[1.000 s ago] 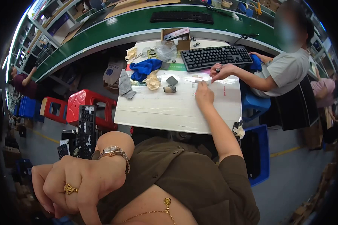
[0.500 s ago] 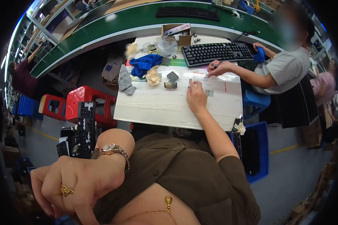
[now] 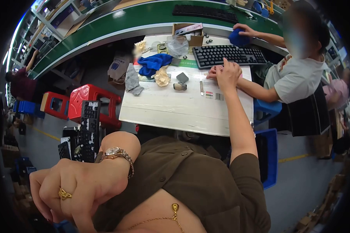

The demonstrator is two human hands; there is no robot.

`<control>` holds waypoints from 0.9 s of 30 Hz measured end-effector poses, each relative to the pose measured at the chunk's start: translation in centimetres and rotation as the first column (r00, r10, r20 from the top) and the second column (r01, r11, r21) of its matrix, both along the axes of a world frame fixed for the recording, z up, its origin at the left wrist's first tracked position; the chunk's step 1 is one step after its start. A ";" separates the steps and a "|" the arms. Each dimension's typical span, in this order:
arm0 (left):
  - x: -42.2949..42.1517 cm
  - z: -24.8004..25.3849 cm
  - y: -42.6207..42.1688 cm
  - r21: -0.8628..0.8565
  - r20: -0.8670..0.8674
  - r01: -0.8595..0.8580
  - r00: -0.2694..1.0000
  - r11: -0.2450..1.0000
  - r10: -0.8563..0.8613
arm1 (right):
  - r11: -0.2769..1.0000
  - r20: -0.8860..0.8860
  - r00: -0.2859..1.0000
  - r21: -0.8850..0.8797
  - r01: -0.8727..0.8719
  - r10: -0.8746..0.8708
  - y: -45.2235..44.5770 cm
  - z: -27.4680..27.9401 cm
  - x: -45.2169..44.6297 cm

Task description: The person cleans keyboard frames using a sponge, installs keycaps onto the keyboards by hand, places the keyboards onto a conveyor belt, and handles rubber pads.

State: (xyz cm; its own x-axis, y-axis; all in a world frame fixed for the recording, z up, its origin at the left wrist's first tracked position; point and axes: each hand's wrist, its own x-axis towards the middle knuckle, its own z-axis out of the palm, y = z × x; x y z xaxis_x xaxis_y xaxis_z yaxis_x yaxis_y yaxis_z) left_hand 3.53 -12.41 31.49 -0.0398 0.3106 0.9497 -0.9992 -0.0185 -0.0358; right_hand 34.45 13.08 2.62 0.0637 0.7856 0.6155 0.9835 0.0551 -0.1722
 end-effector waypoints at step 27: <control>0.6 -14.3 9.7 0.322 -0.687 -0.904 -0.019 0.281 0.727 | 0.973 -0.760 0.613 0.104 -0.208 0.213 -8.3 1.9 -5.7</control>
State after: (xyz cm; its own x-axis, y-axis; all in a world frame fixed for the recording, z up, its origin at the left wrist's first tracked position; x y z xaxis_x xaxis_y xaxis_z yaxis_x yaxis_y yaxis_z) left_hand 4.17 -2.73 17.15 0.1255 0.6539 0.7461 0.0204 -0.7536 0.6570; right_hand 28.77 4.73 4.54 0.3444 0.8356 0.4280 0.4608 0.2468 -0.8525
